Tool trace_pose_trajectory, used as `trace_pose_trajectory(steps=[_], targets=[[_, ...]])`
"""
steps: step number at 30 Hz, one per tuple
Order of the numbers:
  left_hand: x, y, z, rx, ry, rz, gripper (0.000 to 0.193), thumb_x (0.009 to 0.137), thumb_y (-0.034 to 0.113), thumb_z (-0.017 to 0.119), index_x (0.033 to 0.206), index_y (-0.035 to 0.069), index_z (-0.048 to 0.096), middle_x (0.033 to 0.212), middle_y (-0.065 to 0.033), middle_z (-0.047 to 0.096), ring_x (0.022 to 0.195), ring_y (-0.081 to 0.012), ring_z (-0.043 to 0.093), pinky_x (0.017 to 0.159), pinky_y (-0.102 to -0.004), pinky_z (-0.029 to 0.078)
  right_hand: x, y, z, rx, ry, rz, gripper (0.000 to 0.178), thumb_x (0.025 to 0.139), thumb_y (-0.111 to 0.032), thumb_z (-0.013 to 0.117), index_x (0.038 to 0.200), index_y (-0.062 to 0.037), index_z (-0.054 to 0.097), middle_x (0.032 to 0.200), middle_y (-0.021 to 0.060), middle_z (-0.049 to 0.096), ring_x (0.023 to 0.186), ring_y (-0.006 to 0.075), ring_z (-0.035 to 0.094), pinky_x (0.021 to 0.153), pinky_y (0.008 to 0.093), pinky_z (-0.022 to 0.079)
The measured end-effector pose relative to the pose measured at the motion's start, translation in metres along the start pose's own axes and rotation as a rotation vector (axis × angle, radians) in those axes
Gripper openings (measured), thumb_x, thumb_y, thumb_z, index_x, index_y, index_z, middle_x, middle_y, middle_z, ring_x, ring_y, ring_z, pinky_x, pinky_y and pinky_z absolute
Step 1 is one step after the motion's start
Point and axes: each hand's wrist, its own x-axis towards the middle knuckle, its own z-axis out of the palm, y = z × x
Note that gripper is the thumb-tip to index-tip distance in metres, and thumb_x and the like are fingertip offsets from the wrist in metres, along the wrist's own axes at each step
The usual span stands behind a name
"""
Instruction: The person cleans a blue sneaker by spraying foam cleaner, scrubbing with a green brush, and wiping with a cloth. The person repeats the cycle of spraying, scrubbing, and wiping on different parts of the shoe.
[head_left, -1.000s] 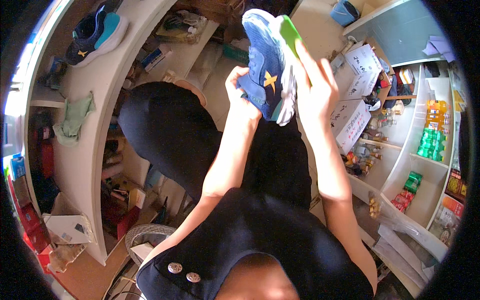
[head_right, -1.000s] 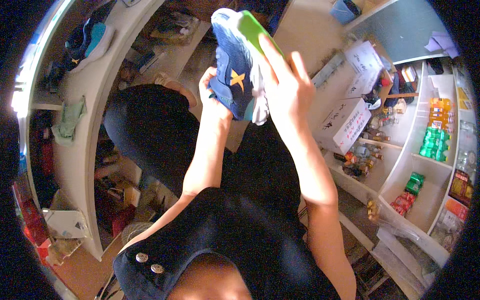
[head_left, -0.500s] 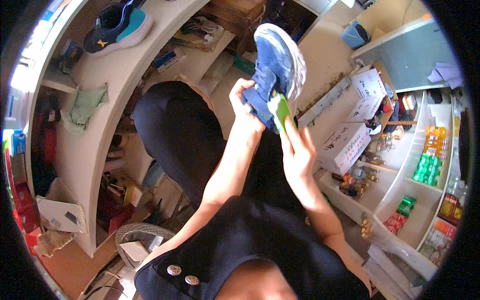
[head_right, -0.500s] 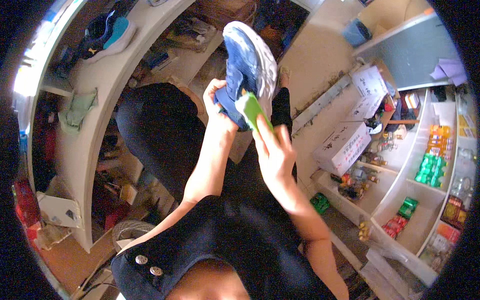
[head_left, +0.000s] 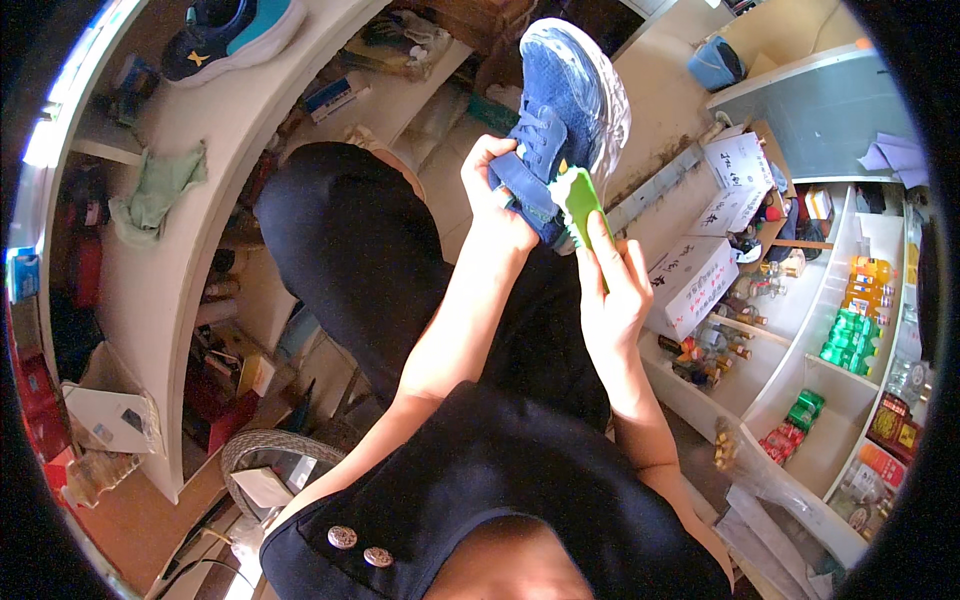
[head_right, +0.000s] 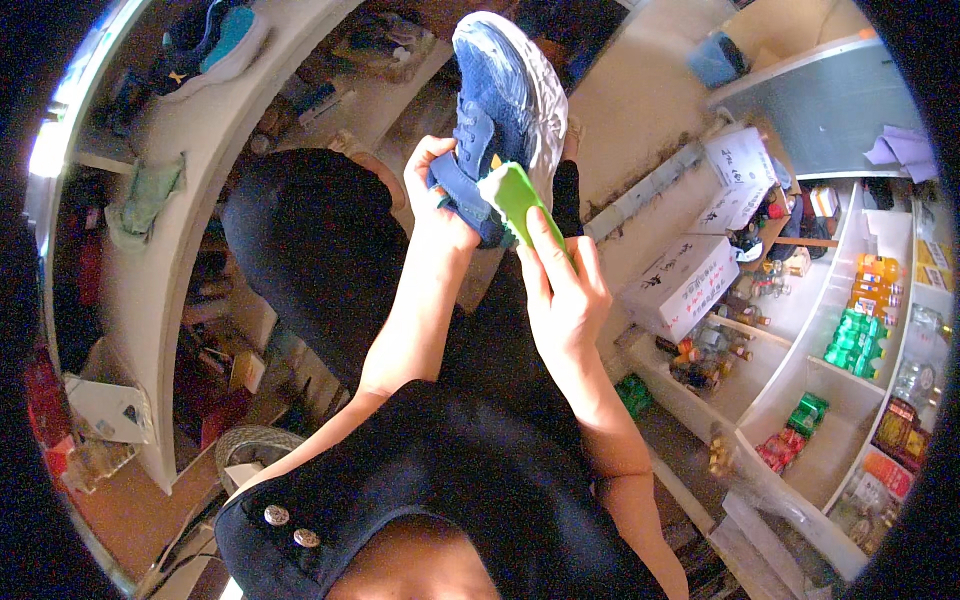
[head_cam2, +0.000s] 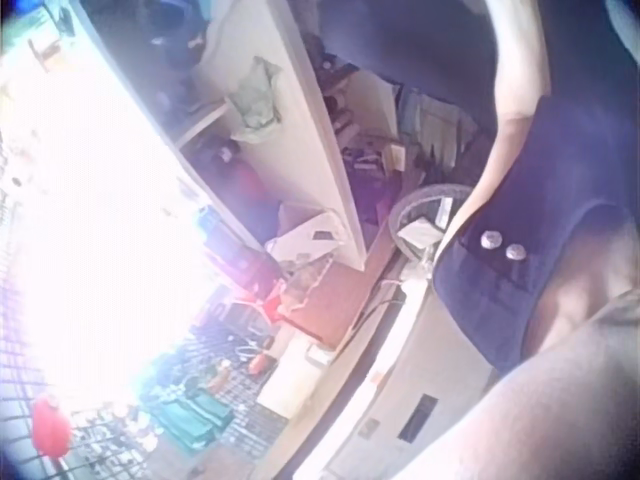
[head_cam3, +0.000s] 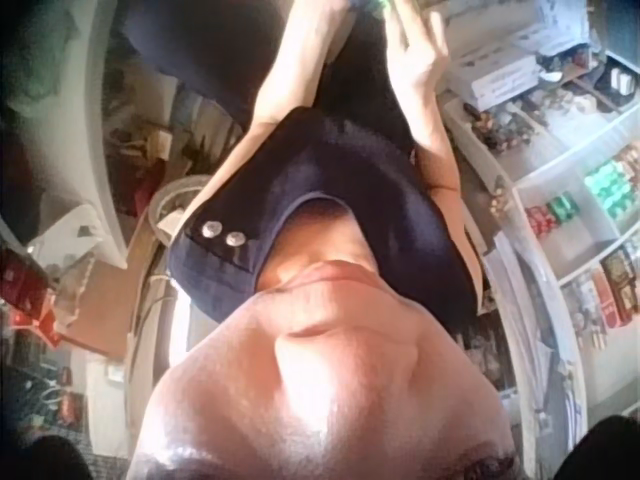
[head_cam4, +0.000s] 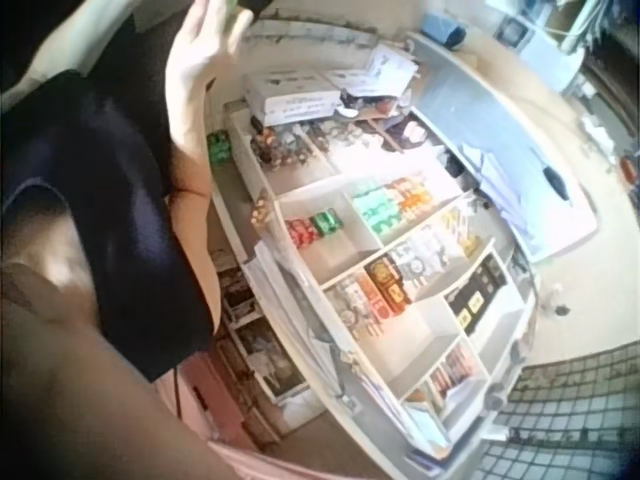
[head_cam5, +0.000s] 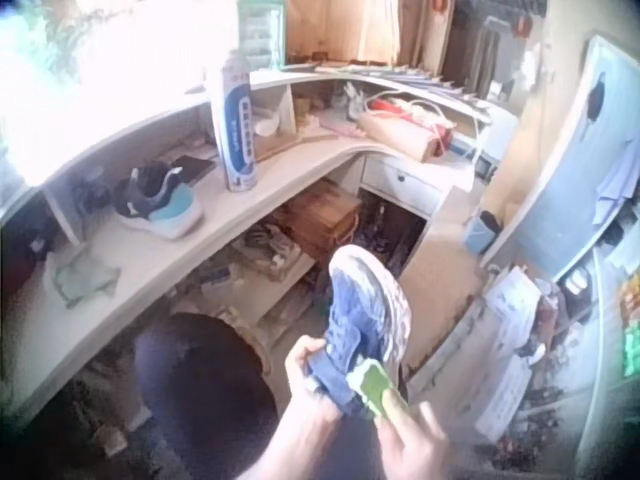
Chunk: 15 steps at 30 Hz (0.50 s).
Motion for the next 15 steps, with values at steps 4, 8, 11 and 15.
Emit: trace_pose_trajectory(steps=[4, 8, 11, 15], targets=[[0.001, -0.002, 0.005, 0.019, 0.079, 0.079, 0.041, 0.078, 0.027, 0.054, 0.106, -0.003, 0.059, 0.099, -0.0170, 0.068, 0.088, -0.0320, 0.065, 0.088, -0.0441, 0.051, 0.000, 0.005, -0.002, 0.085, 0.023, 0.025, 0.046, 0.086, -0.005, 0.068, 0.130, -0.0184, 0.062, 0.075, 0.0052, 0.048, 0.062, 0.0152, 0.049, 0.056, 0.0297, 0.044], [0.000, -0.015, 0.029, 0.101, 0.167, 0.153, 0.049, 0.079, 0.027, 0.057, 0.117, -0.003, 0.052, 0.115, -0.0184, 0.061, 0.100, -0.0334, 0.061, 0.094, -0.0459, 0.047, 0.011, 0.014, -0.012, 0.038, 0.096, 0.023, 0.047, 0.084, -0.004, 0.069, 0.129, -0.0167, 0.062, 0.076, 0.0058, 0.050, 0.061, 0.0163, 0.050, 0.056, 0.0306, 0.044], [0.007, -0.013, 0.015, 0.046, -0.018, 0.045, 0.053, 0.079, 0.024, 0.055, 0.123, -0.006, 0.047, 0.116, -0.0223, 0.060, 0.101, -0.0370, 0.061, 0.096, -0.0477, 0.047, 0.011, 0.005, -0.014, -0.114, 0.005, -0.209, 0.049, 0.081, -0.008, 0.074, 0.127, -0.0198, 0.064, 0.076, 0.0047, 0.050, 0.059, 0.0165, 0.053, 0.056, 0.0332, 0.049], [0.003, -0.025, 0.018, -0.028, -0.022, 0.076, 0.052, 0.080, 0.022, 0.054, 0.124, -0.005, 0.047, 0.116, -0.0221, 0.060, 0.102, -0.0360, 0.061, 0.098, -0.0475, 0.046, 0.070, 0.013, -0.017, -0.104, 0.023, -0.036, 0.046, 0.080, -0.012, 0.075, 0.124, -0.0246, 0.066, 0.075, 0.0052, 0.049, 0.058, 0.0178, 0.055, 0.055, 0.0340, 0.049]])
